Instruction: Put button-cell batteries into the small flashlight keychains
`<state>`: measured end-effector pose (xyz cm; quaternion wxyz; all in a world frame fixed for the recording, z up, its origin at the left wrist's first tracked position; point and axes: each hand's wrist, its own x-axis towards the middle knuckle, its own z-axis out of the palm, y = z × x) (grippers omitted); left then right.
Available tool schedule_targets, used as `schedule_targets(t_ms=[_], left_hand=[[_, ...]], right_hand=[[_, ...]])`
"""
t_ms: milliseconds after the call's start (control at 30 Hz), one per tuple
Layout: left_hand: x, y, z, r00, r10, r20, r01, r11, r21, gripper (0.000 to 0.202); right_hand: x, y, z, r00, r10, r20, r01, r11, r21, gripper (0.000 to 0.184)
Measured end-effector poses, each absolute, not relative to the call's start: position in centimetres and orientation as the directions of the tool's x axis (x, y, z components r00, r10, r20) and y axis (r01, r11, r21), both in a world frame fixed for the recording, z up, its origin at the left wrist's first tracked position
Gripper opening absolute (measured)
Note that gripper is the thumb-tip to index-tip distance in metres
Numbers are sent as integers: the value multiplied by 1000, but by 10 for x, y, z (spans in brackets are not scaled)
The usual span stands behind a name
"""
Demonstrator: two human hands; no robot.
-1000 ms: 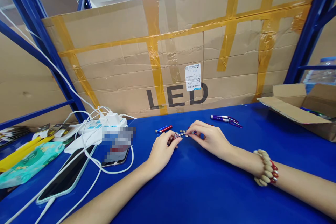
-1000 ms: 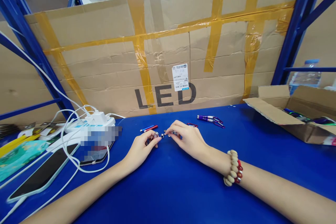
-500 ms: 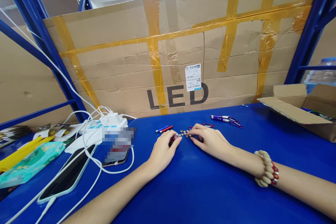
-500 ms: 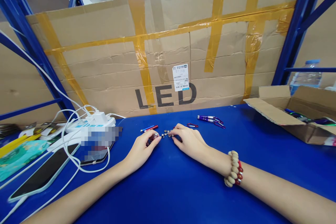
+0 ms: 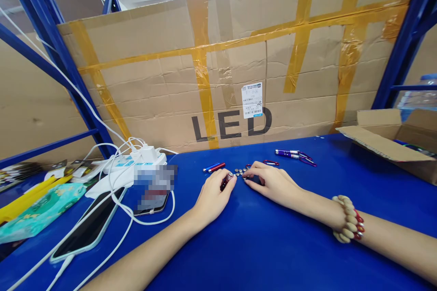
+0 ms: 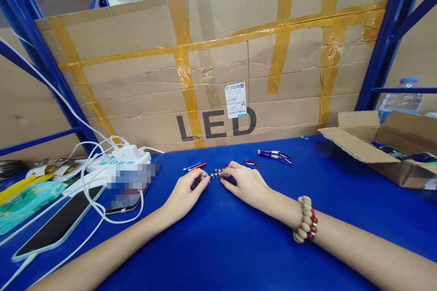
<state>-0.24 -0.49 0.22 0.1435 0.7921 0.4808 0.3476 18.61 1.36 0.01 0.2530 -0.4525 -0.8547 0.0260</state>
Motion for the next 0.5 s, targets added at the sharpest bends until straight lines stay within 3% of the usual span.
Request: schedule_targets(t_ms=[500], left_hand=[[-3, -4, 0, 313, 857, 411, 655, -507, 559, 24]], right_hand=[[186, 16, -1, -455, 806, 379, 770, 570, -286, 19]])
